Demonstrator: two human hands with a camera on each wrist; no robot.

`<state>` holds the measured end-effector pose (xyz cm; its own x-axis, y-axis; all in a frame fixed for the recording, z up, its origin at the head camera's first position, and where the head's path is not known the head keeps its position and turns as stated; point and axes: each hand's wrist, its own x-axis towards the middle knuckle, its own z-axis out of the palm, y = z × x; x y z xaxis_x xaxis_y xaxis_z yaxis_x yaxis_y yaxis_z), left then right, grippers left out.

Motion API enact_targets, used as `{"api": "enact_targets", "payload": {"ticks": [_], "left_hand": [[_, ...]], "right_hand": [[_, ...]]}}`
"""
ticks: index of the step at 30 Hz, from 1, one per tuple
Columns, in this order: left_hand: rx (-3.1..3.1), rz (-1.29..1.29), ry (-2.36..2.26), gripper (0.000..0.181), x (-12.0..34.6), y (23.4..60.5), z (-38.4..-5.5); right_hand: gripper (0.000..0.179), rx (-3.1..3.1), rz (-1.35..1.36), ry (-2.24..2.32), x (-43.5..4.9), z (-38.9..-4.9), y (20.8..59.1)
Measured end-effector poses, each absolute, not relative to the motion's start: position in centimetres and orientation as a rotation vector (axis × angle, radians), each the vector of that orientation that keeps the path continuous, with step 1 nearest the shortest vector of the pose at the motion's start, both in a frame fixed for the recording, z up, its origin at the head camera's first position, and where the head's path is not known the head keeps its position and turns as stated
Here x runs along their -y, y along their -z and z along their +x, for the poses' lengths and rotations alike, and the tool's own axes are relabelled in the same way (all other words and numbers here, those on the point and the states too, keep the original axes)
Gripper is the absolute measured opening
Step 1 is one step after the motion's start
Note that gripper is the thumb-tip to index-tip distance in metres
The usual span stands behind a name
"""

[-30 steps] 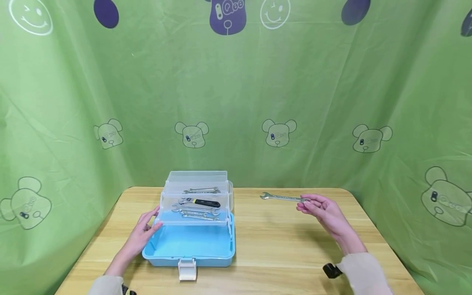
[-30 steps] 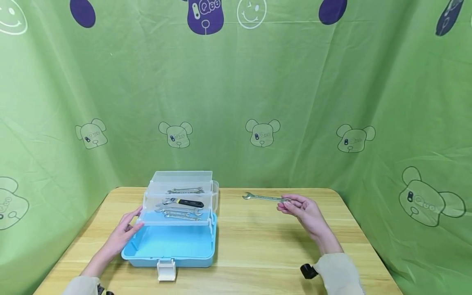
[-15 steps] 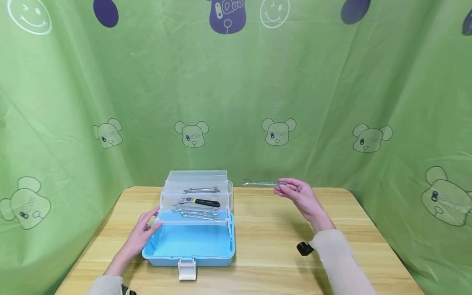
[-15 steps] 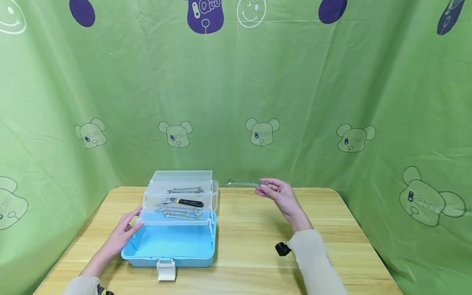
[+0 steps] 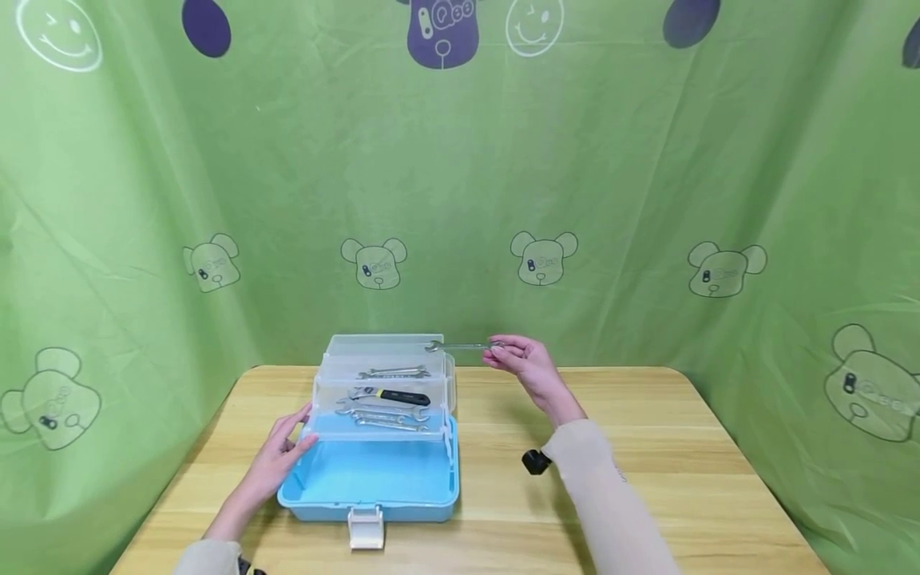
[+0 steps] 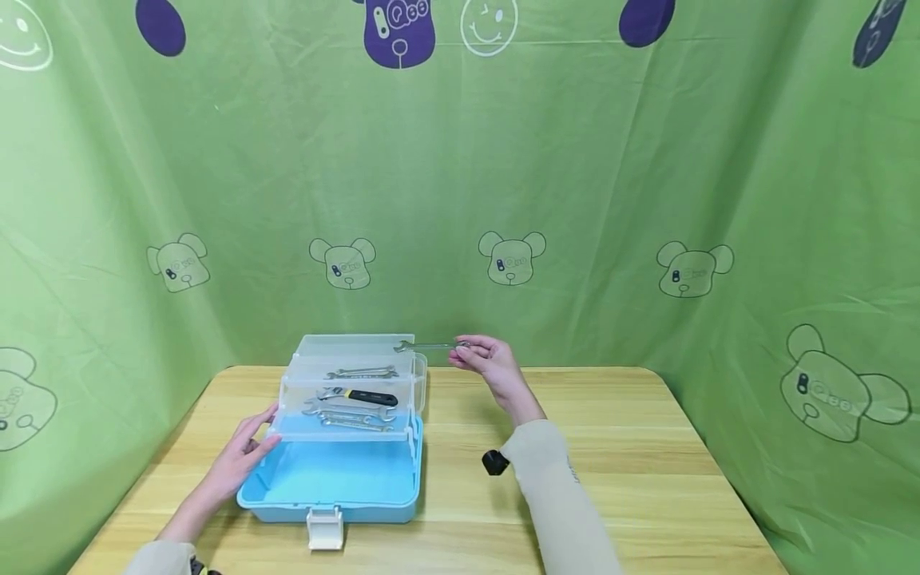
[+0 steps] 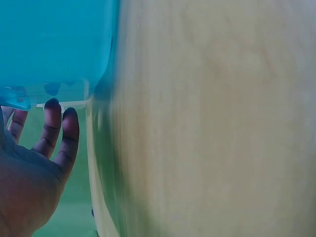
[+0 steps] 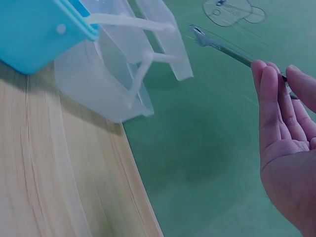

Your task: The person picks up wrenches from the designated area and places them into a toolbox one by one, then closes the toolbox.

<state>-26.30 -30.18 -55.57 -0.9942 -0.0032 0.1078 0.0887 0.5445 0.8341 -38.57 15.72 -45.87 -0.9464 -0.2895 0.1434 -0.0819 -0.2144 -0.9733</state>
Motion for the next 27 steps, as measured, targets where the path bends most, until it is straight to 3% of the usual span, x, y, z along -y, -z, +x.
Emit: {"api": "enact_targets", "payload": {"ticks": [27], "left_hand": [[2.694, -0.062, 1.44, 0.065, 30.1, 55.6, -26.3]], "right_hand": [[0.041, -2.096, -0.303, 2.143, -8.4, -40.2, 46.0]]}}
